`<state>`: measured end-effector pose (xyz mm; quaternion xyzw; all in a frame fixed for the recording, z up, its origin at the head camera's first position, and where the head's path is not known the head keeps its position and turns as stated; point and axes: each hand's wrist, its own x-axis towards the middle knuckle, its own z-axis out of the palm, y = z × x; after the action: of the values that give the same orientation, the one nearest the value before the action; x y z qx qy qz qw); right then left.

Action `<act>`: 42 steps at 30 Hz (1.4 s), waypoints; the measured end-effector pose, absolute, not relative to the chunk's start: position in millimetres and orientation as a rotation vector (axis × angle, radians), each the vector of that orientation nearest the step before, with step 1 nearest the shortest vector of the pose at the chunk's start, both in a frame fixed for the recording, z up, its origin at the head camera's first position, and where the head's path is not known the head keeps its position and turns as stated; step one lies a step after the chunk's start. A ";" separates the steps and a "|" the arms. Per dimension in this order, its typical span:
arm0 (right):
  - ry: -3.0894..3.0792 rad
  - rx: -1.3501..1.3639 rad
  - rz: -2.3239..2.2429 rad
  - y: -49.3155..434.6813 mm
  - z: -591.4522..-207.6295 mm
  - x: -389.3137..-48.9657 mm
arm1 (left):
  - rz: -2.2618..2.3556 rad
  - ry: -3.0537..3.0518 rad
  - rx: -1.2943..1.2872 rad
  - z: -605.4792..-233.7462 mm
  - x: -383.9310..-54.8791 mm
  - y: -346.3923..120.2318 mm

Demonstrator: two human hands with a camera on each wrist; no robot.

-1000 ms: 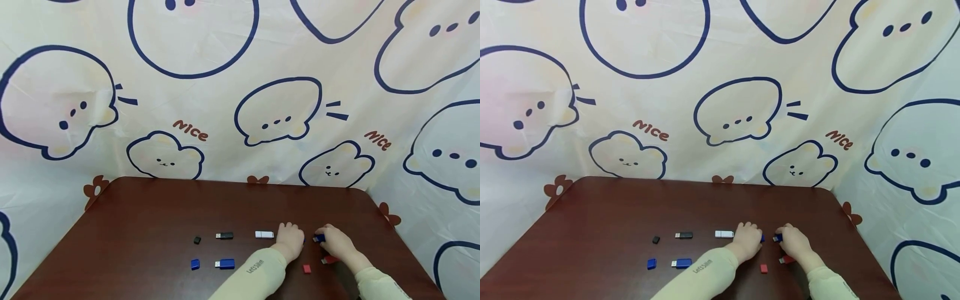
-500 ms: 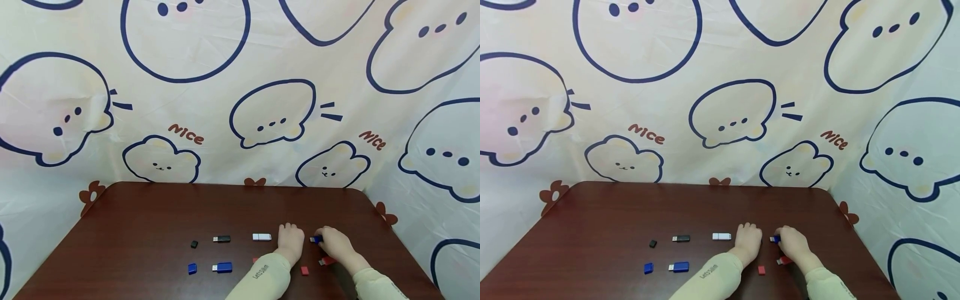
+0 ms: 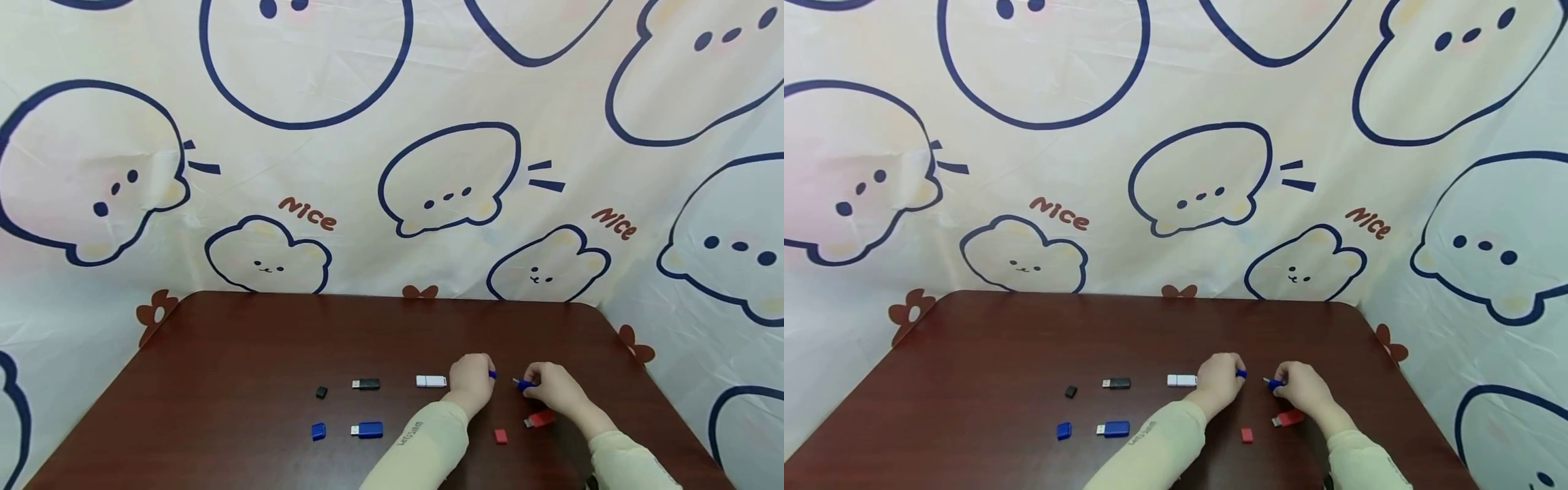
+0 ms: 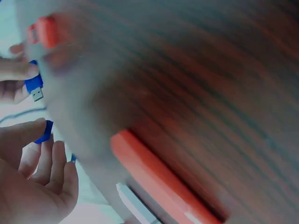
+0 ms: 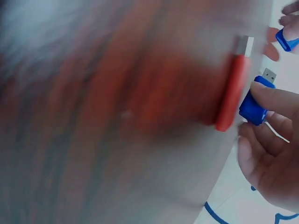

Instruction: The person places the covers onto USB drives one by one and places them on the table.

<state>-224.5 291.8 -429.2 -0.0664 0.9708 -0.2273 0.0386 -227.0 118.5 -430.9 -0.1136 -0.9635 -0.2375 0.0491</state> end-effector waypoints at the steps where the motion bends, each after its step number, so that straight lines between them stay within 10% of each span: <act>1: 2.954 -0.193 -0.767 292.7 -427.3 -225.0 | -0.868 -2.915 -0.315 -429.0 -227.3 116.3; 14: 2.350 0.068 -1.730 290.5 -409.0 -224.1 | -2.152 -2.422 0.100 -406.0 -225.5 93.5; 42: 2.001 0.227 -2.213 244.0 -383.1 -207.5 | -2.307 -2.332 0.200 -394.1 -214.5 61.9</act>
<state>-207.5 244.0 -383.1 0.0757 0.6670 -0.7375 0.0747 -214.5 61.9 -394.1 0.0608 -0.7077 -0.7002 -0.0722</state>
